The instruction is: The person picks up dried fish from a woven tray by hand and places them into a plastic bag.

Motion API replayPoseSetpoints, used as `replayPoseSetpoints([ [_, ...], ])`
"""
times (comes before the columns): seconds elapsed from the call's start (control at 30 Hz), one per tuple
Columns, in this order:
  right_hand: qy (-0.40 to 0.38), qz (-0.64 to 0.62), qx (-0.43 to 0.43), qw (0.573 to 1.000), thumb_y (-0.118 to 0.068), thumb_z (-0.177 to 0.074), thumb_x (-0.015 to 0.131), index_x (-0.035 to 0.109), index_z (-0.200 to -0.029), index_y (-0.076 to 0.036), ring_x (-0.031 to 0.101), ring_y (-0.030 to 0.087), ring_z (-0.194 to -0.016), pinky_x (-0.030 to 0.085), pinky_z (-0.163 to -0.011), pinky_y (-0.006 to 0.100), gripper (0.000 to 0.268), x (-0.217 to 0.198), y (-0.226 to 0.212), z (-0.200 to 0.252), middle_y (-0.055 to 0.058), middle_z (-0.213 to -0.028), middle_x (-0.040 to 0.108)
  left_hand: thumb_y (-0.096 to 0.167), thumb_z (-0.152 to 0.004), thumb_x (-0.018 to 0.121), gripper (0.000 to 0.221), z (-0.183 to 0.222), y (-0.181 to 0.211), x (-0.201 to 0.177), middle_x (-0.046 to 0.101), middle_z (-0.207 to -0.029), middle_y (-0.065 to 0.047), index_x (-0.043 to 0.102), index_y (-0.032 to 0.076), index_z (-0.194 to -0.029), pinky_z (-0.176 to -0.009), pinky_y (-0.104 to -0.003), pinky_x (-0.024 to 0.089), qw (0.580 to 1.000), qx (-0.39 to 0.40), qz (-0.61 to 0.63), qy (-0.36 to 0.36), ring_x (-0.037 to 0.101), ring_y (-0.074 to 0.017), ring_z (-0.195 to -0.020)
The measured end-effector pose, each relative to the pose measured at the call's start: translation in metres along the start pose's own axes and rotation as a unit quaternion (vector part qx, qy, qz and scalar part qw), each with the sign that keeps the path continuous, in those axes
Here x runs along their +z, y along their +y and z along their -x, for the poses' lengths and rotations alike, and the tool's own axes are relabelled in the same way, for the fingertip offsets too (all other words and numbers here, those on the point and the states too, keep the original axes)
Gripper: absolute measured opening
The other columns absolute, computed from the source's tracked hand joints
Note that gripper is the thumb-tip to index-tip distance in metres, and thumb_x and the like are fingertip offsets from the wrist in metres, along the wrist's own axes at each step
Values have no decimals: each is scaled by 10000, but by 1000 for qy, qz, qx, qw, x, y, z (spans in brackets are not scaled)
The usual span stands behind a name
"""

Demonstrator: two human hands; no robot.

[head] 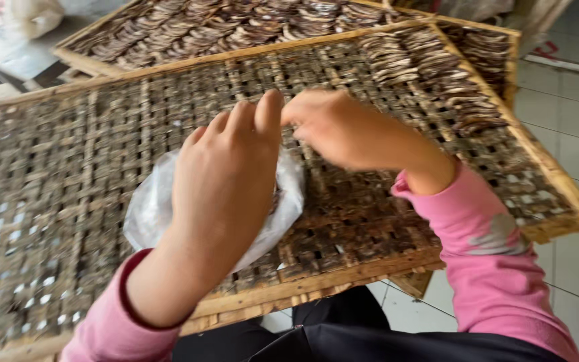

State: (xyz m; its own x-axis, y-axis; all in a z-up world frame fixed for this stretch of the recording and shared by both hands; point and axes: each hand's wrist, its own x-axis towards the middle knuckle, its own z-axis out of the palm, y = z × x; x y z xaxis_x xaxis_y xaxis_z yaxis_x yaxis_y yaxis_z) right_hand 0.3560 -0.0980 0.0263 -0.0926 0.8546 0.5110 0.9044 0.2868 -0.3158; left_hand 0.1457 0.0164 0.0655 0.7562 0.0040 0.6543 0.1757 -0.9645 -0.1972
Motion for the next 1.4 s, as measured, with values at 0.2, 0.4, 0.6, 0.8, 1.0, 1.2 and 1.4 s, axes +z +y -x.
replayPoseSetpoints([
  [0.2, 30, 107, 254, 961, -10, -921, 665, 702, -1117, -10, 657, 237, -956, 531, -832, 381, 199, -108, 102, 137, 139, -1049, 682, 189, -911, 655, 210, -77, 133, 75, 729, -947, -71, 641, 91, -1096, -681, -387, 595, 994, 58, 88, -4, 739, -230, -858],
  [0.4, -1, 89, 434, 896, -79, -812, 780, 623, -1247, 15, 650, 292, -1124, 516, -938, 418, 471, -91, 192, 261, 189, -1306, 646, 193, -795, 757, 198, -194, 239, 211, 756, -1060, -61, 750, 136, -984, -768, -358, 589, 949, 66, 188, -243, 734, -215, -997],
  [0.6, 31, 169, 268, 948, -93, -841, 744, 695, -1153, -36, 596, 325, -1230, 472, -1040, 431, 321, -73, 229, 307, 157, -1328, 658, 129, -895, 703, 429, -213, 275, 343, 750, -1062, -124, 587, 90, -1307, -768, -434, 604, 937, 53, 273, -213, 741, -307, -988],
  [0.8, 450, -170, 324, 815, -172, -1066, 486, 534, -1190, -112, 676, 288, -1124, 555, -997, 407, 146, -91, 240, 319, 124, -1144, 701, -74, -823, 593, 573, -191, 265, 411, 629, -1355, -54, 584, 221, -1315, -972, -474, 503, 911, 121, 339, -201, 617, -276, -1218],
  [1.0, 611, -492, 222, 579, -285, -1095, 460, 544, -1218, -93, 633, 241, -807, 525, -693, 355, 242, -92, 267, 351, 116, -955, 628, 43, -916, 621, 329, -196, 261, 431, 630, -1362, 75, 720, 279, -1123, -1099, -449, 409, 894, 259, 312, -190, 495, -221, -1340],
  [1.2, 621, -354, 287, 638, 20, -1021, 654, 635, -1241, 20, 618, 190, -875, 518, -759, 332, 221, -90, 275, 342, 108, -1073, 658, 261, -845, 719, 165, -196, 264, 420, 672, -1269, -3, 729, 209, -1002, -1070, -495, 397, 854, 191, 479, -67, 546, -246, -1258],
  [1.4, 210, 3, 509, 835, -44, -964, 692, 697, -1157, -86, 609, 192, -861, 518, -791, 338, 198, -103, 242, 270, 87, -982, 647, 356, -1027, 500, 285, -224, 230, 411, 666, -969, -79, 518, 103, -1158, -848, -340, 610, 328, -231, 916, 11, 706, -187, -936],
])
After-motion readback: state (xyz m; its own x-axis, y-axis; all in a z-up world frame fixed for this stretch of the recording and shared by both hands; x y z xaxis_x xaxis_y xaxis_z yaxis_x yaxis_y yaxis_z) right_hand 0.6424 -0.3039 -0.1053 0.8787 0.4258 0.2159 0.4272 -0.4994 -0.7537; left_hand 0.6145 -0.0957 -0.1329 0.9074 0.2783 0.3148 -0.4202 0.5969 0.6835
